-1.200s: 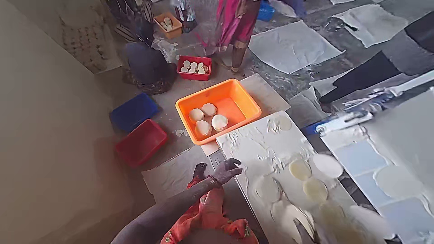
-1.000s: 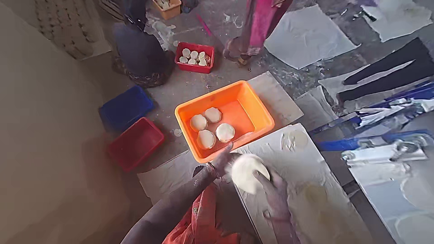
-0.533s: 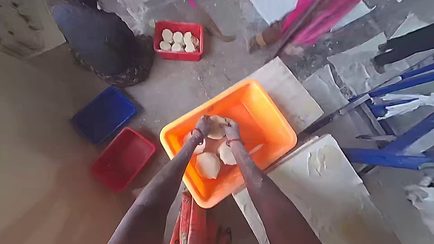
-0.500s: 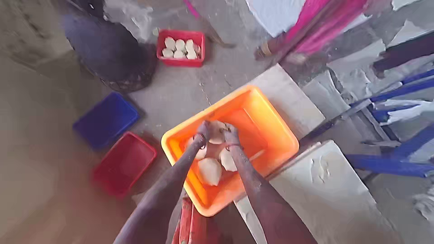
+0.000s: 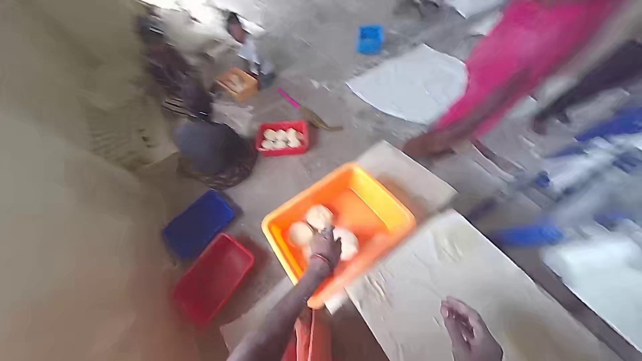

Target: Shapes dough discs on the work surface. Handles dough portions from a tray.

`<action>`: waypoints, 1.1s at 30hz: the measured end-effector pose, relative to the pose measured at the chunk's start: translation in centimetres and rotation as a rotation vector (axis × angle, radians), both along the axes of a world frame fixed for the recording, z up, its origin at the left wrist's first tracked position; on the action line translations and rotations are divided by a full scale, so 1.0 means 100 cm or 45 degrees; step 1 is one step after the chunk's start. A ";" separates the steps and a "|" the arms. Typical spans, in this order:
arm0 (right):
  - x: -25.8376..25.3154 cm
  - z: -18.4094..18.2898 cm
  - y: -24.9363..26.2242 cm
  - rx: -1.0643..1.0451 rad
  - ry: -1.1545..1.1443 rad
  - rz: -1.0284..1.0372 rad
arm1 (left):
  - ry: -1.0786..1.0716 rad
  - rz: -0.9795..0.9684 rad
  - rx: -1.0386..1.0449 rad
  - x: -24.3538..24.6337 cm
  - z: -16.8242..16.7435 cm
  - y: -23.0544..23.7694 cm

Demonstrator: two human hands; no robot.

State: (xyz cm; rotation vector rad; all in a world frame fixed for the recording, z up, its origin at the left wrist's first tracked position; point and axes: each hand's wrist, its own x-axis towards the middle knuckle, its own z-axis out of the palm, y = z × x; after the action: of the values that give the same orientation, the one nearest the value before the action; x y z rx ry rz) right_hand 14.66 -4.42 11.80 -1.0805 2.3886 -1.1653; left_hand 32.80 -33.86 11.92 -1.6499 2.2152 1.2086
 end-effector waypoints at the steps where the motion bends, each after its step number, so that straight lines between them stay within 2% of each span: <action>1: -0.005 0.011 0.054 0.164 0.023 -0.133 | 0.073 -0.082 0.035 -0.001 0.004 0.033; 4: -0.019 0.028 0.208 0.650 -0.122 -0.567 | 0.312 -0.323 0.250 0.000 -0.011 0.138; 7: -0.054 0.010 0.314 0.735 -0.276 -0.853 | 0.274 -0.397 0.403 -0.001 -0.020 0.215; 9: -0.073 -0.007 0.350 0.722 -0.384 -0.865 | 0.194 -0.442 0.380 0.006 -0.031 0.255; 12: -0.092 -0.031 0.355 0.644 -0.426 -0.723 | 0.115 -0.476 0.378 0.021 -0.042 0.298; 16: -0.105 -0.031 0.332 0.890 -0.286 -0.497 | 0.004 -0.514 0.294 0.035 -0.034 0.332; 19: -0.114 -0.031 0.327 1.030 -0.244 -0.292 | -0.038 -0.468 0.231 0.043 -0.025 0.344; 24: -0.139 -0.055 0.330 1.063 -0.393 -0.151 | -0.082 -0.366 0.159 0.052 -0.028 0.348; 26: -0.138 -0.051 0.325 1.117 -0.370 -0.052 | -0.095 -0.326 0.149 0.053 -0.029 0.347; 29: -0.124 -0.026 0.327 0.905 -0.201 0.039 | -0.061 -0.290 0.122 0.051 -0.024 0.345; 33: -0.091 -0.009 0.358 0.314 -0.078 -0.331 | 0.016 -0.296 0.060 0.044 -0.010 0.346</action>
State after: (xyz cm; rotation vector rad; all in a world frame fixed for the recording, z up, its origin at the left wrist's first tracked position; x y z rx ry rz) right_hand 5.59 31.37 10.90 -0.6633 2.5953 -0.9288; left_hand 37.16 0.75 10.97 -1.3269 2.2898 1.2010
